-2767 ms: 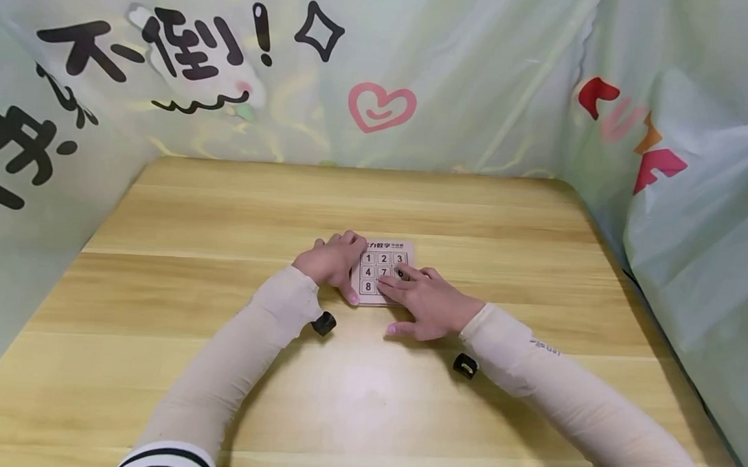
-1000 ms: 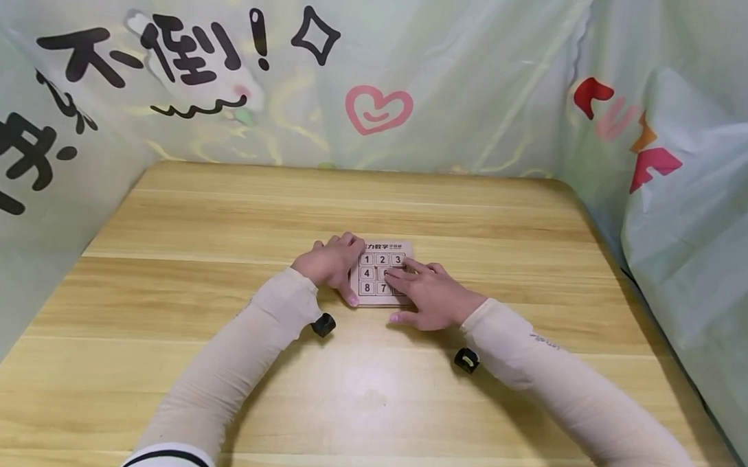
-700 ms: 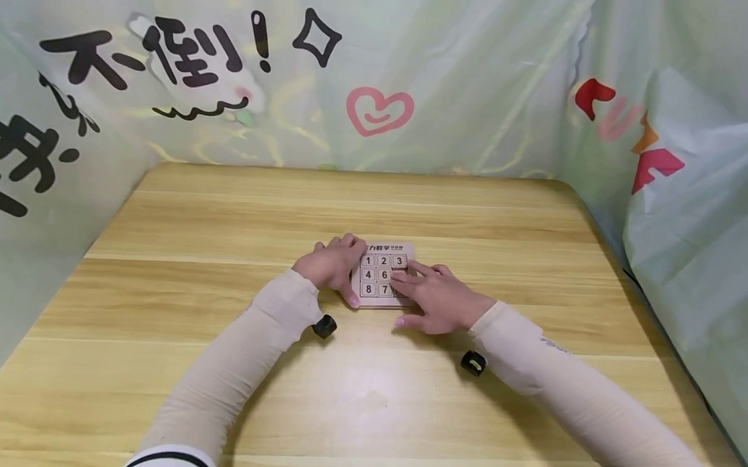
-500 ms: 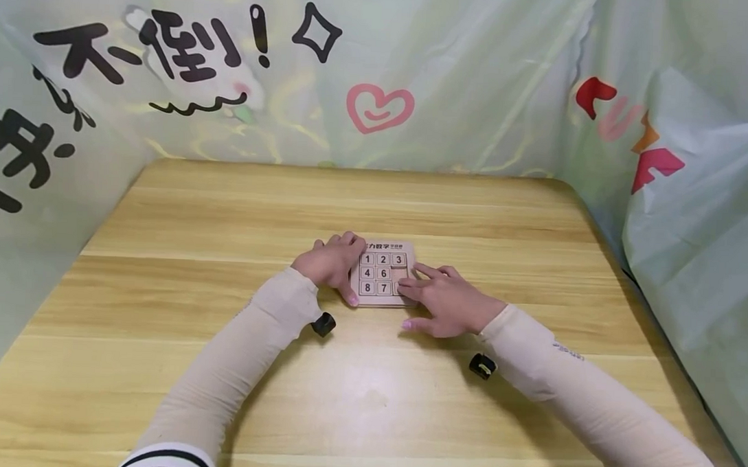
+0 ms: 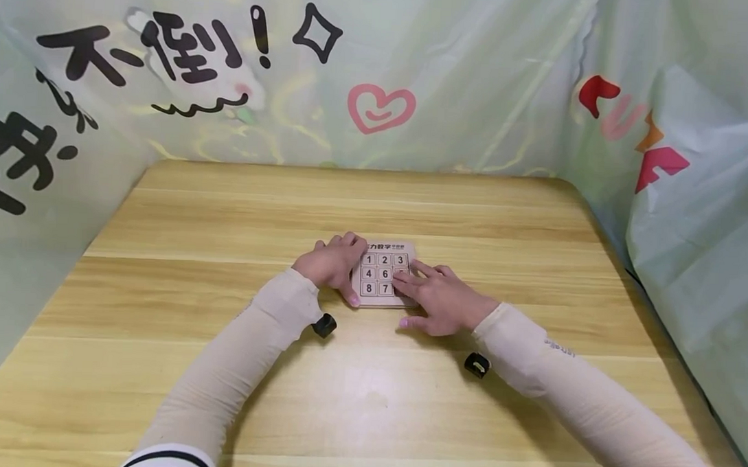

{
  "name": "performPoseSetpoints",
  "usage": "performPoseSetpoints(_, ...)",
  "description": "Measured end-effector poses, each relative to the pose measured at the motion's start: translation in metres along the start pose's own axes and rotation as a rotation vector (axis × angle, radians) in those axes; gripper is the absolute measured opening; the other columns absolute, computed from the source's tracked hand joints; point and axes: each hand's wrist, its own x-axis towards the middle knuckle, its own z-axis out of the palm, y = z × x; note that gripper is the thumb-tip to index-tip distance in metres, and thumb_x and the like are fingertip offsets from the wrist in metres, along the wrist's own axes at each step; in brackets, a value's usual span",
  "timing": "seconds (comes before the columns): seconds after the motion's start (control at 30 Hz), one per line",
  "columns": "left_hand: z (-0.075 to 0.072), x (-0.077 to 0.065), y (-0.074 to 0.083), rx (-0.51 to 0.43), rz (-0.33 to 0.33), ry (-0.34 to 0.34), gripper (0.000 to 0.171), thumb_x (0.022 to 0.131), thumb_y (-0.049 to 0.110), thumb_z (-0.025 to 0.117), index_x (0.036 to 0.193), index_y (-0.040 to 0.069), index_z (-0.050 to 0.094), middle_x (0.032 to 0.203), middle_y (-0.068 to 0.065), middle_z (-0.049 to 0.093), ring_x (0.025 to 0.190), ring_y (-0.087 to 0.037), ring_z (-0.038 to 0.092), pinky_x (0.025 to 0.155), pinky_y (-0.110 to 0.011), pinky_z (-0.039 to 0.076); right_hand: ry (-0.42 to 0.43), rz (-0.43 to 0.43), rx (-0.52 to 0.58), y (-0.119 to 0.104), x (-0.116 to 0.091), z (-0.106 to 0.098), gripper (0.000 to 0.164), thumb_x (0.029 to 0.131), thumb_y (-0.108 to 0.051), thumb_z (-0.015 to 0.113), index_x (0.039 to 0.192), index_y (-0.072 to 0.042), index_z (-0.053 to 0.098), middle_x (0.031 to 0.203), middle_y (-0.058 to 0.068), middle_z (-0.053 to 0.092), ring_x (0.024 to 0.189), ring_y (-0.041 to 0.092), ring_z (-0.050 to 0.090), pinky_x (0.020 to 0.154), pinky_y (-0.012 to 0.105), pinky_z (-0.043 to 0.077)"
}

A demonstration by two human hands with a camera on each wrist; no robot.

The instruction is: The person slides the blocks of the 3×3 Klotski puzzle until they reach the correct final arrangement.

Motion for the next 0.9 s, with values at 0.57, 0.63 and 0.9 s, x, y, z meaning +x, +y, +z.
performPoseSetpoints(0.57, -0.0016, -0.0011, 0.0003, 0.009, 0.008, 0.002, 0.107, 0.054, 0.044, 0.090, 0.139, 0.011, 0.035, 0.137, -0.008, 0.035, 0.116, -0.025, 0.038, 0.102, -0.045, 0.030, -0.002, -0.036, 0.004, -0.0107, -0.0013, 0.0021, 0.076, 0.090, -0.059, 0.055, 0.145, -0.008, 0.044, 0.151, 0.006, 0.040, 0.142, 0.038, 0.023, 0.104, 0.059, 0.030)
performPoseSetpoints(0.63, -0.0015, -0.0009, 0.0004, 0.009, 0.007, 0.002, 0.107, 0.054, 0.045, 0.090, 0.139, 0.011, 0.035, 0.137, -0.008, 0.035, 0.117, -0.026, 0.038, 0.103, -0.047, 0.029, 0.000, -0.038, 0.008, -0.0104, -0.0016, 0.0020, 0.076, 0.090, -0.059, 0.055, 0.145, -0.007, 0.044, 0.150, 0.006, 0.040, 0.142, 0.038, 0.023, 0.104, 0.059, 0.030)
performPoseSetpoints(0.9, -0.0011, -0.0008, 0.0004, 0.001, 0.004, -0.002, 0.107, 0.054, 0.044, 0.090, 0.140, 0.011, 0.035, 0.138, -0.008, 0.035, 0.118, -0.025, 0.037, 0.103, -0.046, 0.029, -0.003, -0.032, 0.018, -0.0088, -0.0039, 0.0008, 0.076, 0.090, -0.058, 0.056, 0.145, -0.008, 0.044, 0.151, 0.006, 0.040, 0.142, 0.037, 0.023, 0.104, 0.060, 0.031)
